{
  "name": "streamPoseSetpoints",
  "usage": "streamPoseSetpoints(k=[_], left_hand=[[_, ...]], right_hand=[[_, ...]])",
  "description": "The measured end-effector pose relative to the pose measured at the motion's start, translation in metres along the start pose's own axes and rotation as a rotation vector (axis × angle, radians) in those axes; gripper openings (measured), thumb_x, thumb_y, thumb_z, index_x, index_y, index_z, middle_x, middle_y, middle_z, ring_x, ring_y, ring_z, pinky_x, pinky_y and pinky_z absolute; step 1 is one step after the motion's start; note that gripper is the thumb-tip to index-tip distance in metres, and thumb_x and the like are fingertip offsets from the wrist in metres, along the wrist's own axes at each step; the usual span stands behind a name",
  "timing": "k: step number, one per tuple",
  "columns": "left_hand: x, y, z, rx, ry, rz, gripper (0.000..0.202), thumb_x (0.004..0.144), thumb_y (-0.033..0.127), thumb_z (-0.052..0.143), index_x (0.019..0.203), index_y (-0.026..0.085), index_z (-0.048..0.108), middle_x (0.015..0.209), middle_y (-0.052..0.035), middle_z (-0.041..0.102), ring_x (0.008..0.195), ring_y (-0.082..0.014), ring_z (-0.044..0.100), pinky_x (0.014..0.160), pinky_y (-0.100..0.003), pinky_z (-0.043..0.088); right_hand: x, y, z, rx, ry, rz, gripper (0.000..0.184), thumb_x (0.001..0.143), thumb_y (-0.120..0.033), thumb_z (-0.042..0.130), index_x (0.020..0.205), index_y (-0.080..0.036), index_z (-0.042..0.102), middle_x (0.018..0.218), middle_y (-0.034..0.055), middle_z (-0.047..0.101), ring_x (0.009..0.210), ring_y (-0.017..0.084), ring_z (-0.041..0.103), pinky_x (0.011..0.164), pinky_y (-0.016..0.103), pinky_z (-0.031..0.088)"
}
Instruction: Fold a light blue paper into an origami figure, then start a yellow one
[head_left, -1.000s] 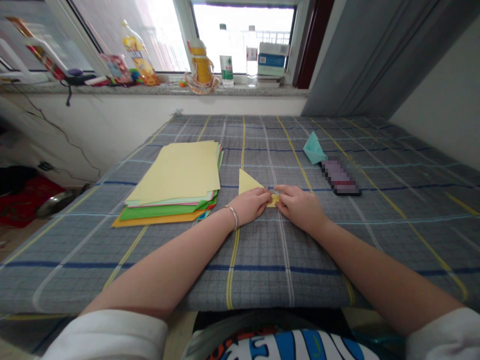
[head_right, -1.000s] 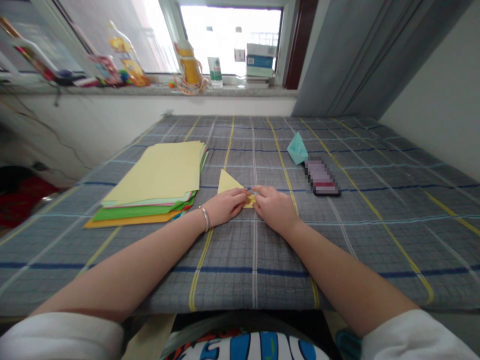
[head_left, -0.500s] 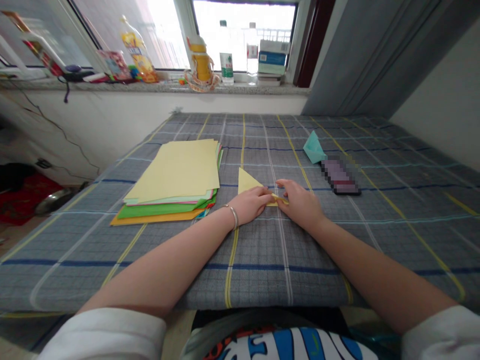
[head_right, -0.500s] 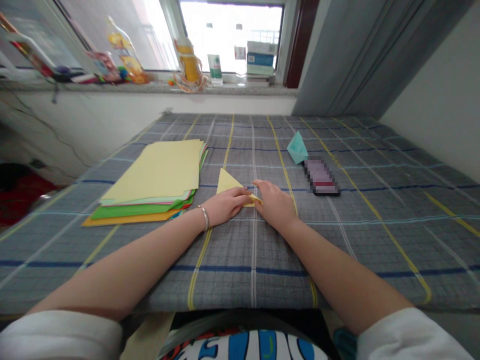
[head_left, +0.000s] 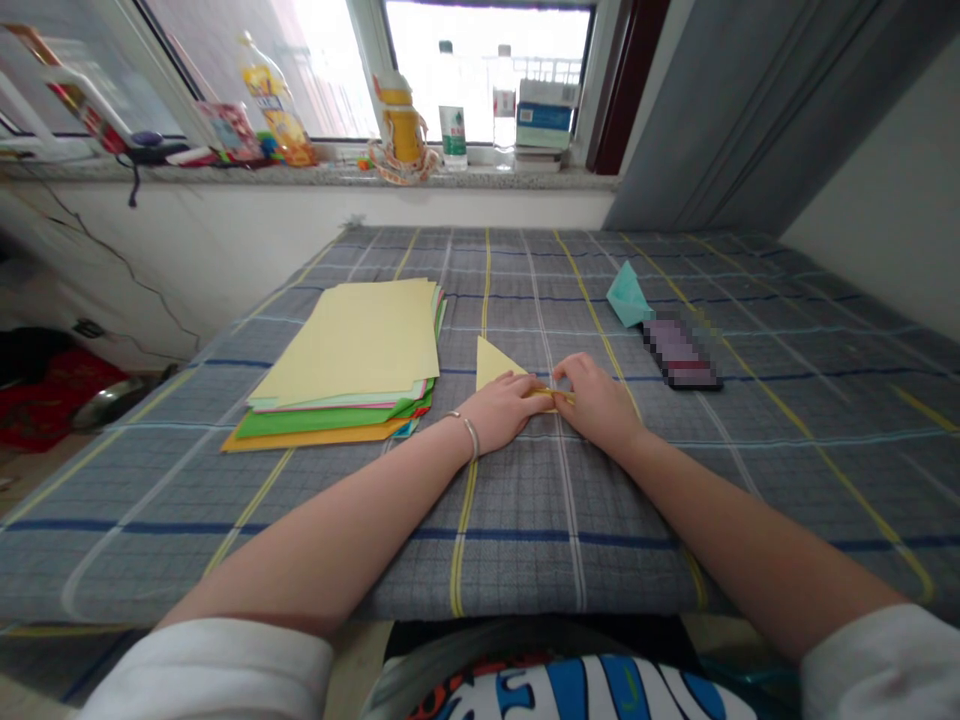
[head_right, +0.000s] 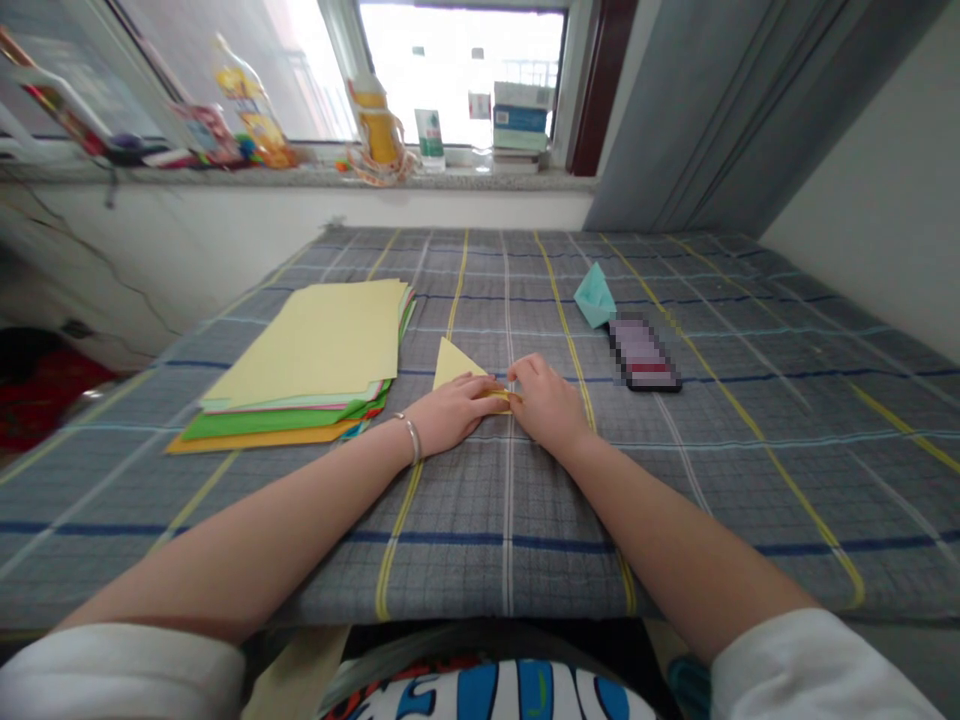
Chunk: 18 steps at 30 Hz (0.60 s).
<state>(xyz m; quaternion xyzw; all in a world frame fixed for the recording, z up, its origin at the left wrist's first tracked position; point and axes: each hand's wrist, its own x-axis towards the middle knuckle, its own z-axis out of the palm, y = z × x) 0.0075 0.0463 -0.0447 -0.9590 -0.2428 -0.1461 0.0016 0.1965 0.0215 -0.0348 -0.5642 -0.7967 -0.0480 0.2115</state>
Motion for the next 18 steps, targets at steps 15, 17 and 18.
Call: streamPoseSetpoints(k=[15,17,18], left_hand=[[0.002,0.002,0.0,0.056,-0.015,-0.043,0.034,0.09,0.016,0.043,0.121,0.019,0.058,0.117,-0.0105,0.056,0.111,-0.0233,0.051,0.1,-0.041,0.04],[0.002,0.001,0.0,0.061,-0.019,-0.038,0.033,0.09,0.017,0.043,0.119,0.019,0.059,0.118,-0.0109,0.056,0.114,-0.0242,0.05,0.1,-0.042,0.039],[0.001,0.001,0.0,0.061,-0.021,-0.035,0.033,0.09,0.017,0.043,0.118,0.019,0.059,0.119,-0.011,0.056,0.115,-0.0245,0.05,0.1,-0.043,0.039]], right_hand=[[-0.007,0.026,0.023,0.128,-0.021,0.0,0.037,0.068,-0.016,0.049,0.105,-0.02,0.051,0.121,0.0139,0.056,0.119,0.03,0.047,0.101,0.051,0.036],[-0.01,0.028,0.024,0.097,-0.049,0.027,0.041,0.068,-0.015,0.048,0.108,-0.021,0.05,0.126,0.0137,0.054,0.124,0.031,0.043,0.104,0.057,0.03],[-0.011,0.029,0.023,0.083,-0.064,0.046,0.042,0.068,-0.014,0.048,0.109,-0.021,0.05,0.129,0.0133,0.053,0.126,0.032,0.042,0.105,0.06,0.027]])
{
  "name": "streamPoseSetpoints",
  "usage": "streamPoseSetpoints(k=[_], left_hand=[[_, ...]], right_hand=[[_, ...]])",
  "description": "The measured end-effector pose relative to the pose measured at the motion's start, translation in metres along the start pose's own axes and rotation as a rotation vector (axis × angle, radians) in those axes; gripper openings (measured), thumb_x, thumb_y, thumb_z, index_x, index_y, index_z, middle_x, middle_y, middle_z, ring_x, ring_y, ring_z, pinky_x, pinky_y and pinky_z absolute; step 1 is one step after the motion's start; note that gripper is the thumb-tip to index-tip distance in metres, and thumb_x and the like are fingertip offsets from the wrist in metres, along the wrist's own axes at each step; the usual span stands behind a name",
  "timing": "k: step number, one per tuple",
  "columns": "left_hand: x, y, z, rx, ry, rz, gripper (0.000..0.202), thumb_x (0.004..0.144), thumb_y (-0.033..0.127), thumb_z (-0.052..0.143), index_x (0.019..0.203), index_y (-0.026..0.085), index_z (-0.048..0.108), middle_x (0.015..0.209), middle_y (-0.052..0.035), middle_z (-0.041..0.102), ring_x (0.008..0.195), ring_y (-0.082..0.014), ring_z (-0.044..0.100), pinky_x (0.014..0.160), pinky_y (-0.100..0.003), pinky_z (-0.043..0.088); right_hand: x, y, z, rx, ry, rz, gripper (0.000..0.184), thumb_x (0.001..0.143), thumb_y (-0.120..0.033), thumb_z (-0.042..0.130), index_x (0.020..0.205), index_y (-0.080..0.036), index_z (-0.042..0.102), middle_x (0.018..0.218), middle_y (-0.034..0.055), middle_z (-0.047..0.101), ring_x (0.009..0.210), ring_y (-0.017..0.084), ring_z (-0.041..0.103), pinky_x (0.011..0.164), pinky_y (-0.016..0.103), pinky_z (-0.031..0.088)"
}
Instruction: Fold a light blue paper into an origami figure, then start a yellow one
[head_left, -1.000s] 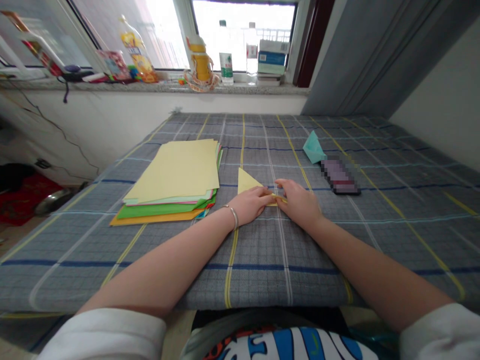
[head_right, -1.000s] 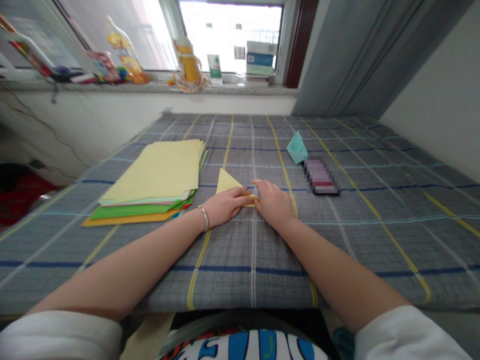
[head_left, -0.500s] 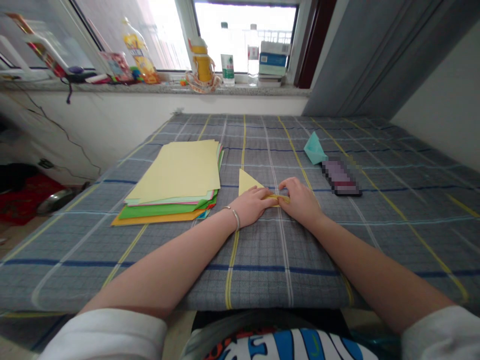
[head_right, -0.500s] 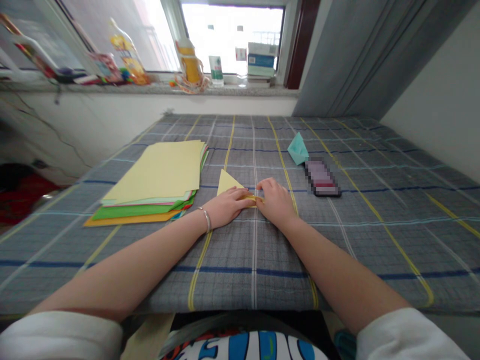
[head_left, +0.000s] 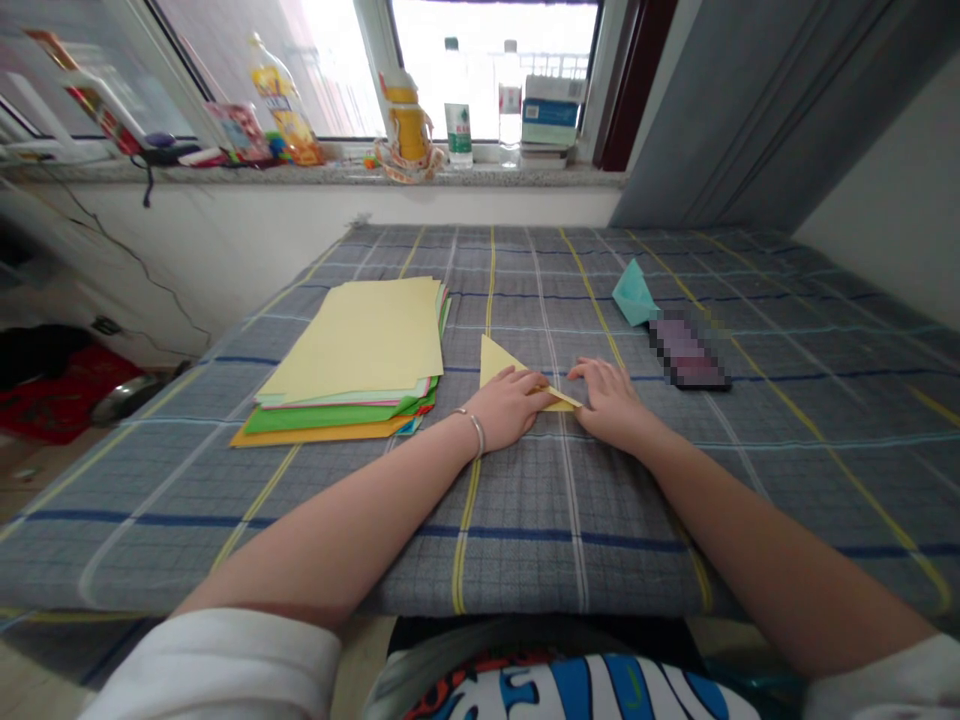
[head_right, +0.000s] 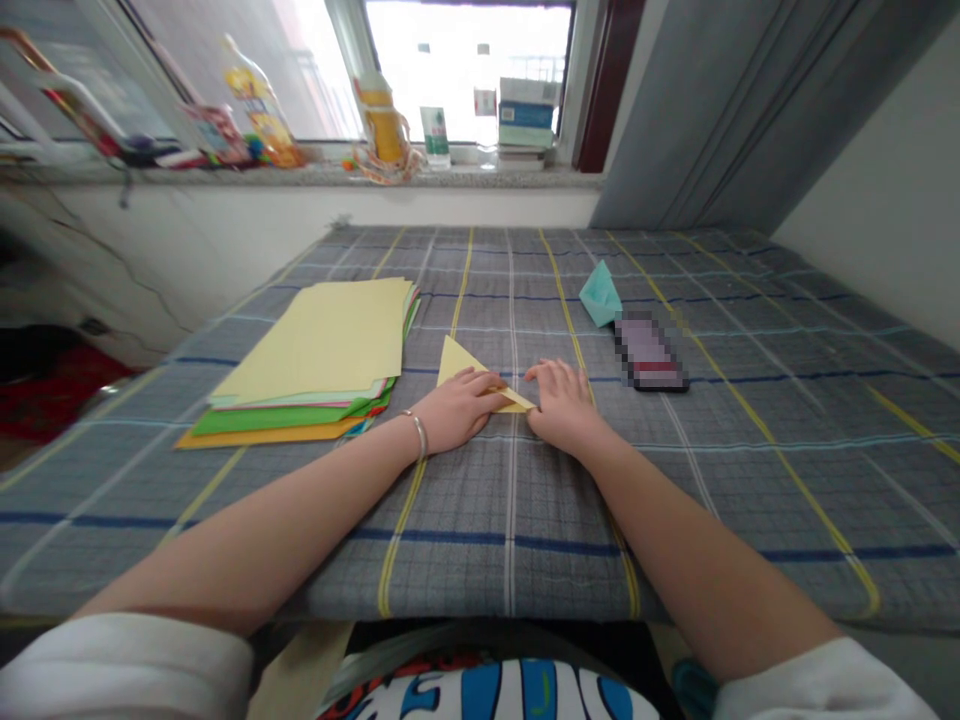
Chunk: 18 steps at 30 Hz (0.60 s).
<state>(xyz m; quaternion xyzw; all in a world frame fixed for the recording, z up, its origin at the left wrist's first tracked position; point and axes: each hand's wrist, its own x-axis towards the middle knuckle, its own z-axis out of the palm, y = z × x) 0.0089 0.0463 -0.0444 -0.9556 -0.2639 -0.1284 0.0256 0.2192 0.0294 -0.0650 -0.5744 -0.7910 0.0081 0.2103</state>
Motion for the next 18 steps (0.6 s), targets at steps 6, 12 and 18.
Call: streamPoseSetpoints(k=[6,12,18], left_hand=[[-0.001,-0.002,0.0,-0.012,-0.005,0.011,0.029,0.09,0.017,0.044,0.112,0.02,0.061,0.122,-0.0104,0.056,0.116,-0.0245,0.05,0.1,-0.044,0.038],[-0.001,-0.006,0.0,-0.069,-0.004,0.049,0.028,0.091,0.017,0.044,0.112,0.021,0.062,0.124,-0.0102,0.056,0.114,-0.0242,0.052,0.098,-0.044,0.039],[-0.002,-0.007,0.0,-0.214,-0.043,0.045,0.028,0.089,0.011,0.043,0.103,0.022,0.064,0.128,-0.0073,0.058,0.124,-0.0231,0.047,0.103,-0.051,0.032]], right_hand=[[-0.006,0.005,-0.002,-0.012,-0.11,0.061,0.039,0.073,-0.018,0.047,0.112,-0.019,0.051,0.139,0.0151,0.045,0.134,0.035,0.032,0.107,0.062,0.022],[0.001,0.021,-0.007,0.107,-0.147,0.024,0.037,0.069,-0.011,0.046,0.103,-0.021,0.057,0.133,0.0125,0.053,0.13,0.028,0.041,0.107,0.053,0.028],[0.01,0.02,-0.006,0.177,-0.084,0.031,0.025,0.087,-0.033,0.045,0.081,-0.023,0.067,0.118,0.011,0.061,0.12,0.027,0.05,0.103,0.05,0.033]])
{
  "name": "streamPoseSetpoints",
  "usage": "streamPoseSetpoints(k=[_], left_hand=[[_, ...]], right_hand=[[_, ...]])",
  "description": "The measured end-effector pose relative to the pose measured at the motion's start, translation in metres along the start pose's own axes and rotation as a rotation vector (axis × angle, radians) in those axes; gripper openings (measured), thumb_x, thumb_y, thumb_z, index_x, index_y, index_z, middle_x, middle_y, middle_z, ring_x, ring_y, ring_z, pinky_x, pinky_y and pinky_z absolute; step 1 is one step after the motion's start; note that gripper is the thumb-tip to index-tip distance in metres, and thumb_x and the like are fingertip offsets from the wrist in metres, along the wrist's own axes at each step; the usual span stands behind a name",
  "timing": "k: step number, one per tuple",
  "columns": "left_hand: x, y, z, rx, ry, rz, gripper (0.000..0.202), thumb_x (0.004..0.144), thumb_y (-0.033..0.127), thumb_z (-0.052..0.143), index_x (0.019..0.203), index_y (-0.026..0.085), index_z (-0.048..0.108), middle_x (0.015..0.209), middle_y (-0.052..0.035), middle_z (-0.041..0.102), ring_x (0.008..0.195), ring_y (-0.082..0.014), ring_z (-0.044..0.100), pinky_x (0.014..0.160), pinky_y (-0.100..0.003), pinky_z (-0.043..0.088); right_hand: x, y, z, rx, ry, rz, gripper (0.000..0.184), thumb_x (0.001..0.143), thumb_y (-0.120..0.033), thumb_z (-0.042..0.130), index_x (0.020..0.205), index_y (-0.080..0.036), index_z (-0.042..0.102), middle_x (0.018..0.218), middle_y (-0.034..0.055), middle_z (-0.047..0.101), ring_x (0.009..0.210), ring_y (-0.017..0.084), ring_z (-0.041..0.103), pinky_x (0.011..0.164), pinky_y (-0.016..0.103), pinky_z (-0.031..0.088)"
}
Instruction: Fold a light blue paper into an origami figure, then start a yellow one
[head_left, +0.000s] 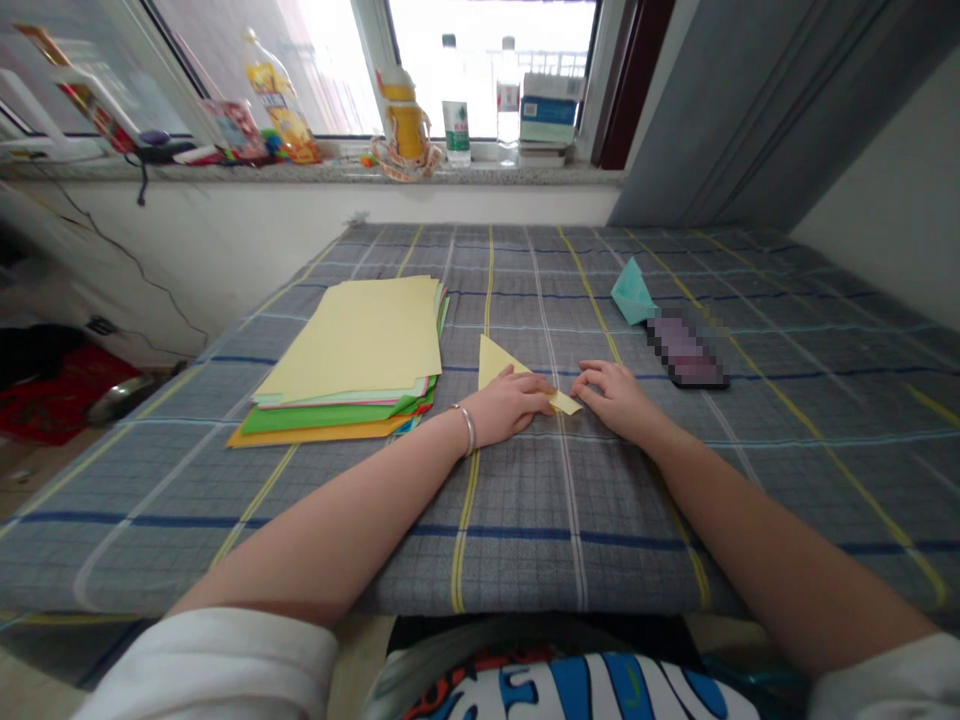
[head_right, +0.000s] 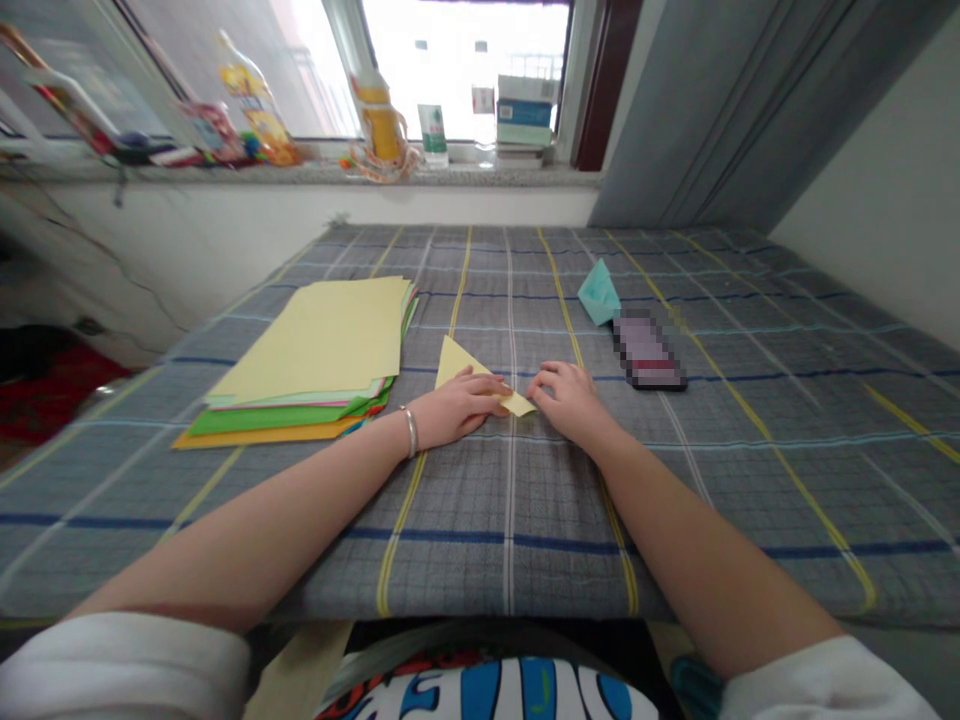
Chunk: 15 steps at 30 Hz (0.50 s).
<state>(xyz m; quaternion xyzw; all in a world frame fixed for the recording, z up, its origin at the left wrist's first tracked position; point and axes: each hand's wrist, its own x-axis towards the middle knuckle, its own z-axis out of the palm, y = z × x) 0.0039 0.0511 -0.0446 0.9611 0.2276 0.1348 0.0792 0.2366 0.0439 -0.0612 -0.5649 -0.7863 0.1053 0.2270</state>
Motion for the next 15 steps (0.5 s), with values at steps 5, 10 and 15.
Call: streamPoseSetpoints(k=[5,10,15], left_hand=[[-0.001,-0.001,0.0,-0.047,0.018,-0.008,0.025,0.084,0.007,0.043,0.094,0.02,0.063,0.124,-0.0079,0.059,0.122,-0.024,0.05,0.105,-0.055,0.029],[-0.001,-0.001,-0.001,-0.09,0.059,0.015,0.02,0.08,0.005,0.044,0.082,0.017,0.059,0.114,-0.0086,0.063,0.115,-0.0209,0.055,0.105,-0.042,0.037],[0.0,-0.001,-0.002,-0.102,0.074,0.052,0.027,0.082,0.006,0.042,0.098,0.017,0.06,0.109,-0.0083,0.064,0.11,-0.0187,0.057,0.1,-0.036,0.043]], right_hand=[[0.001,-0.008,0.004,-0.066,0.012,-0.009,0.019,0.079,-0.041,0.06,0.076,-0.024,0.067,0.125,0.0109,0.057,0.119,0.03,0.048,0.103,0.054,0.031],[-0.001,-0.01,0.003,-0.106,-0.012,-0.031,0.018,0.079,-0.041,0.061,0.078,-0.024,0.065,0.126,0.011,0.055,0.122,0.031,0.045,0.103,0.057,0.03],[-0.001,-0.014,0.004,-0.136,0.008,-0.013,0.02,0.08,-0.043,0.06,0.076,-0.023,0.063,0.125,0.0107,0.055,0.121,0.033,0.046,0.103,0.06,0.027]])
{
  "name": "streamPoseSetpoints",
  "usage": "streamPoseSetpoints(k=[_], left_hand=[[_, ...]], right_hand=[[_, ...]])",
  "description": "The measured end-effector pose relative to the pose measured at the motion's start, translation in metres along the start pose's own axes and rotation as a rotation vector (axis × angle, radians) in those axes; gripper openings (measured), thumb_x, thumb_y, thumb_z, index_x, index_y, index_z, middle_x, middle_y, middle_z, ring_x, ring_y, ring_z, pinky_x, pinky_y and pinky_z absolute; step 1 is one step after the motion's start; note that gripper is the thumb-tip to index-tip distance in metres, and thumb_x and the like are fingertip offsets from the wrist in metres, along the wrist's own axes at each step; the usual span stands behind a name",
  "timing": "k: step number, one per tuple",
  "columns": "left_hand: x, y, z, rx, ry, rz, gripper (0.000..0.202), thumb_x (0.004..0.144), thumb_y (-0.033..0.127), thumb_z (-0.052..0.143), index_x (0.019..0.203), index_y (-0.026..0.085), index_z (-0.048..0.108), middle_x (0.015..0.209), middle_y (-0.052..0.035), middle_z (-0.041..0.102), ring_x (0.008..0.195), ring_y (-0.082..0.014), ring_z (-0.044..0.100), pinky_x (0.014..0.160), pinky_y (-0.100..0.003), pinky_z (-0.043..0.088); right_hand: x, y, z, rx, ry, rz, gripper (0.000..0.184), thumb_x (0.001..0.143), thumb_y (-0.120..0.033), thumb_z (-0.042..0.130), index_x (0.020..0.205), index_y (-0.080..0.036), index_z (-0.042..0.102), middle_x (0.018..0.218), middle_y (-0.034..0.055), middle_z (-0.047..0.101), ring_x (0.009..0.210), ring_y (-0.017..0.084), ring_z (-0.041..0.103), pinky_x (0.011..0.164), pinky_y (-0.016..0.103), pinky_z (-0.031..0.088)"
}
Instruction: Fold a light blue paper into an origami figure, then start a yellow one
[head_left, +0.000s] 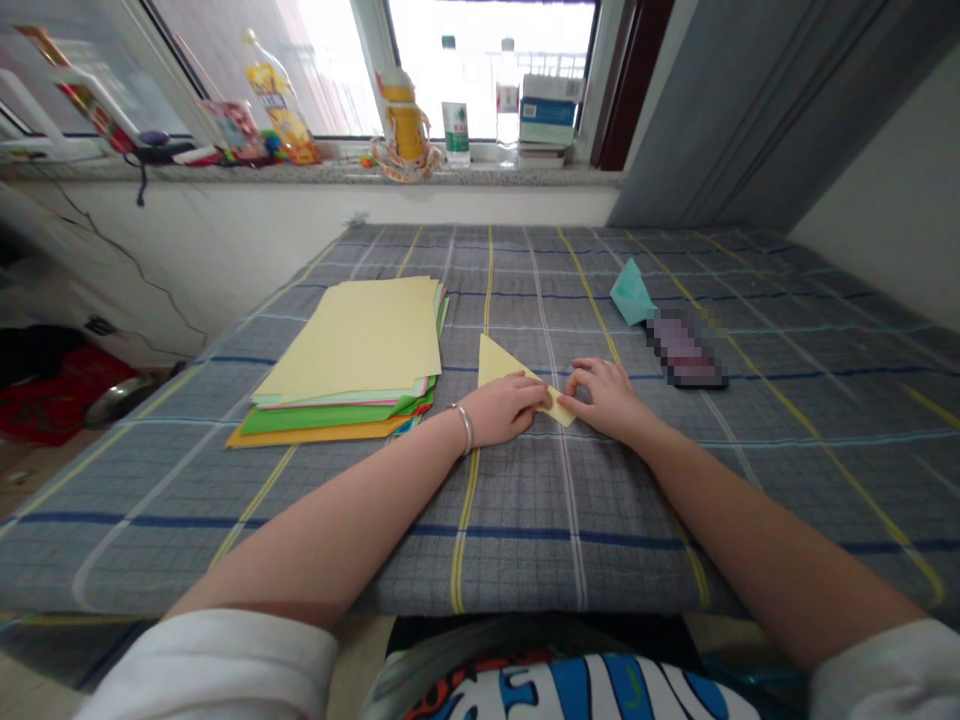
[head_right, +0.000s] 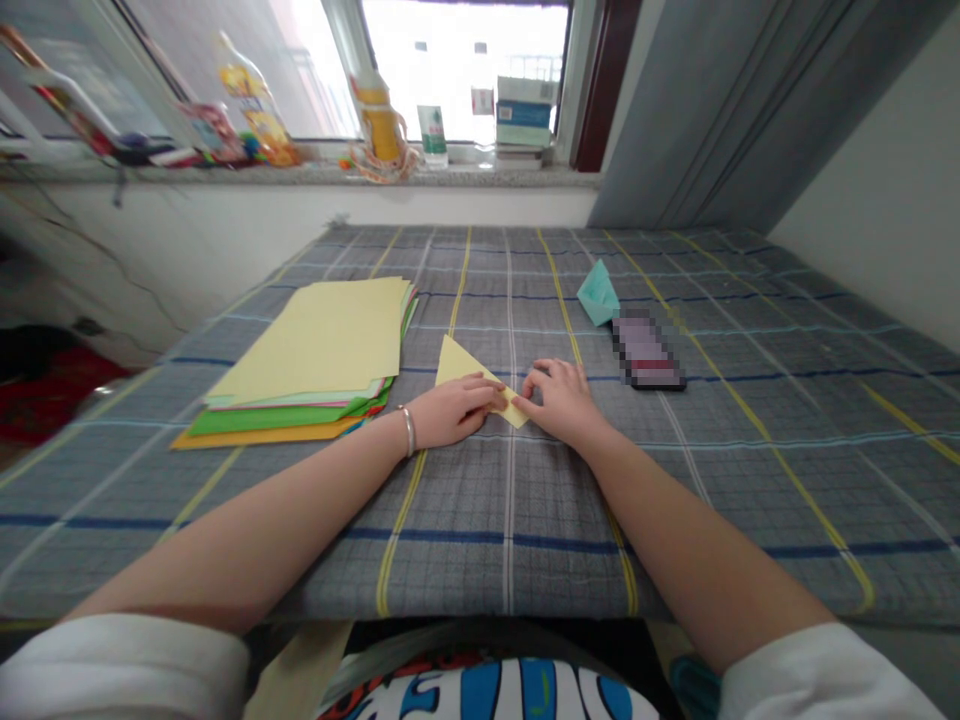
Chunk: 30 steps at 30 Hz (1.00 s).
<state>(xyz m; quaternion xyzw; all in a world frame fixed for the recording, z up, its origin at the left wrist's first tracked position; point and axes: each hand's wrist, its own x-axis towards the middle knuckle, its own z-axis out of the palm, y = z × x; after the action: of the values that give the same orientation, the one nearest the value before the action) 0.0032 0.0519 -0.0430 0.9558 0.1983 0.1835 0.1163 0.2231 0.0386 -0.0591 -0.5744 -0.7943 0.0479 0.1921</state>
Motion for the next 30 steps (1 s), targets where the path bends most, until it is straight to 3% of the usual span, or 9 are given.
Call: streamPoseSetpoints(k=[9,19,23,26,30], left_hand=[[-0.002,0.0,-0.005,0.133,-0.034,0.018,0.026,0.083,0.01,0.045,0.094,0.019,0.068,0.107,-0.007,0.064,0.11,-0.0188,0.057,0.1,-0.034,0.043],[-0.006,-0.001,-0.011,0.122,-0.019,-0.106,0.021,0.079,0.01,0.048,0.08,0.02,0.067,0.1,-0.0034,0.067,0.104,-0.0176,0.061,0.095,-0.031,0.046],[-0.006,-0.004,-0.007,0.017,0.045,-0.137,0.023,0.077,0.005,0.045,0.075,0.018,0.064,0.096,-0.0049,0.066,0.104,-0.017,0.06,0.092,-0.029,0.047],[-0.006,-0.006,-0.005,-0.004,0.06,-0.098,0.021,0.077,0.006,0.045,0.078,0.017,0.063,0.094,-0.0069,0.064,0.101,-0.0179,0.059,0.091,-0.03,0.047],[-0.004,-0.004,-0.003,0.058,0.057,-0.074,0.018,0.082,0.01,0.045,0.084,0.016,0.062,0.094,-0.0087,0.061,0.097,-0.0189,0.057,0.089,-0.033,0.047]], right_hand=[[0.001,-0.001,-0.004,-0.01,-0.123,0.063,0.016,0.081,-0.038,0.06,0.083,-0.022,0.064,0.14,0.0103,0.046,0.134,0.037,0.031,0.107,0.062,0.022],[0.0,0.017,-0.012,0.069,-0.213,-0.036,0.016,0.078,-0.033,0.06,0.091,-0.024,0.063,0.144,0.0099,0.043,0.138,0.03,0.028,0.11,0.056,0.023],[-0.002,0.021,-0.013,0.065,-0.193,-0.083,0.017,0.081,-0.03,0.056,0.095,-0.023,0.061,0.14,0.0116,0.047,0.137,0.027,0.032,0.109,0.053,0.025],[-0.002,0.017,-0.01,0.053,-0.136,-0.08,0.015,0.083,-0.033,0.052,0.089,-0.023,0.061,0.137,0.0126,0.05,0.133,0.028,0.037,0.108,0.054,0.026],[-0.001,0.006,-0.005,0.05,-0.059,-0.103,0.021,0.079,-0.042,0.059,0.079,-0.022,0.059,0.132,0.0126,0.054,0.127,0.029,0.043,0.105,0.052,0.031]])
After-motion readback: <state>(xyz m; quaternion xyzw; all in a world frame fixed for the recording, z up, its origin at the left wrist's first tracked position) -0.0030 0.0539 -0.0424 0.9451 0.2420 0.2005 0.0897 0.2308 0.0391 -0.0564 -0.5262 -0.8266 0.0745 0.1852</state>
